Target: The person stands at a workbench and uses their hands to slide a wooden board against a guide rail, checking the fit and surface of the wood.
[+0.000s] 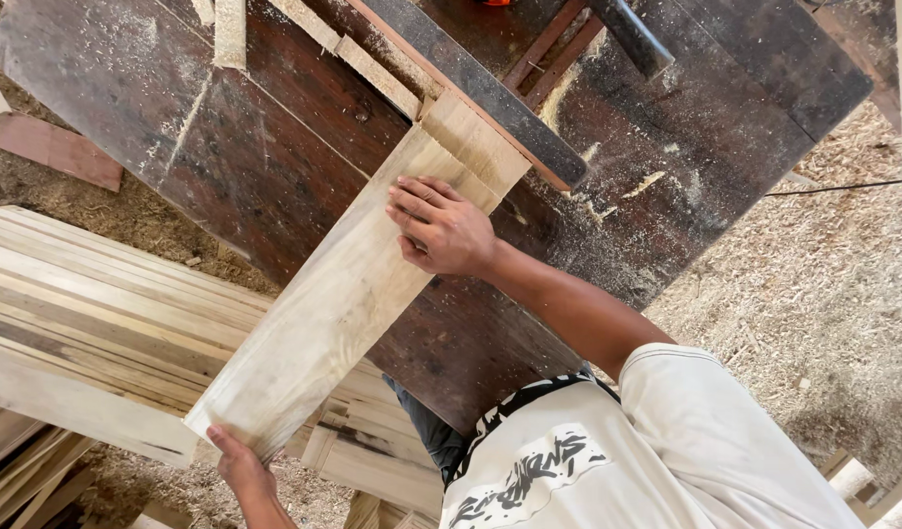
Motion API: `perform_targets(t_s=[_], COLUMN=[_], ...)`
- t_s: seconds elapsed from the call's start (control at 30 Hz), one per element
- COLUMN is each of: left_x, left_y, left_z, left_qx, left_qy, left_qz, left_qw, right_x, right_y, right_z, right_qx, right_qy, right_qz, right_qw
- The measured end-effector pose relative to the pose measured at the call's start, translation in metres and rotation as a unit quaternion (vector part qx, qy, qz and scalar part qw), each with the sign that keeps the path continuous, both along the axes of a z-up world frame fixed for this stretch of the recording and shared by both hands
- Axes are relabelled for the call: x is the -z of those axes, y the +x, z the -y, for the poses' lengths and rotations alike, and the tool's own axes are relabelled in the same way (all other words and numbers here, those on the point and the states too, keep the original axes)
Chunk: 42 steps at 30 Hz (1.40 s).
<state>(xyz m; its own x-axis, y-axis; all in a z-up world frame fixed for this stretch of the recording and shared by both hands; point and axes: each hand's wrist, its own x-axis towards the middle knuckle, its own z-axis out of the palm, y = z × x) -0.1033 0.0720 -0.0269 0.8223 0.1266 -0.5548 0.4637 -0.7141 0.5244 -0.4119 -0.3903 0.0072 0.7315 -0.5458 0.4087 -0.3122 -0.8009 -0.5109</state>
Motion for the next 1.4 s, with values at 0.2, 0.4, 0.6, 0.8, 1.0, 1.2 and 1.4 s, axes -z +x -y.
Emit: perform_targets(t_s=[0.2, 0.4, 0.6, 0.8, 1.0, 1.2, 1.4], left_x=[-0.007, -0.012, 0.001, -0.003, -0.020, -0.019, -0.012], left_y=[0.010, 0.026, 0.052, 0.048, 0.030, 0.030, 0.039], left_z=[0.022, 0.036, 0.031, 0.037, 0.050, 0.054, 0.046], left_qx=[0.003, 0.015, 0.012, 0.024, 0.009, 0.008, 0.013], left_qy=[-0.027, -0.001, 0.009, 0.002, 0.004, 0.025, 0.032], left_qz=[0.014, 0.007, 0.010, 0.025, 0.000, -0.002, 0.002], left_qw=[1.000, 1.000, 1.000, 0.999, 1.000, 1.000, 0.999], right_x=[0.008, 0.017, 0.028, 0.035, 0.030, 0.026, 0.029], right_y=[0.014, 0.031, 0.046, 0.047, 0.046, 0.044, 0.048], right_z=[0.008, 0.017, 0.022, 0.018, 0.024, 0.027, 0.028], right_qx=[-0.003, 0.002, 0.008, 0.005, 0.002, -0.003, -0.003], right_qy=[0.008, 0.015, 0.010, -0.001, 0.009, 0.014, 0.016], right_qz=[-0.007, -0.015, -0.044, -0.042, -0.029, -0.035, -0.037], right_qw=[1.000, 1.000, 0.999, 0.999, 1.000, 0.999, 0.999])
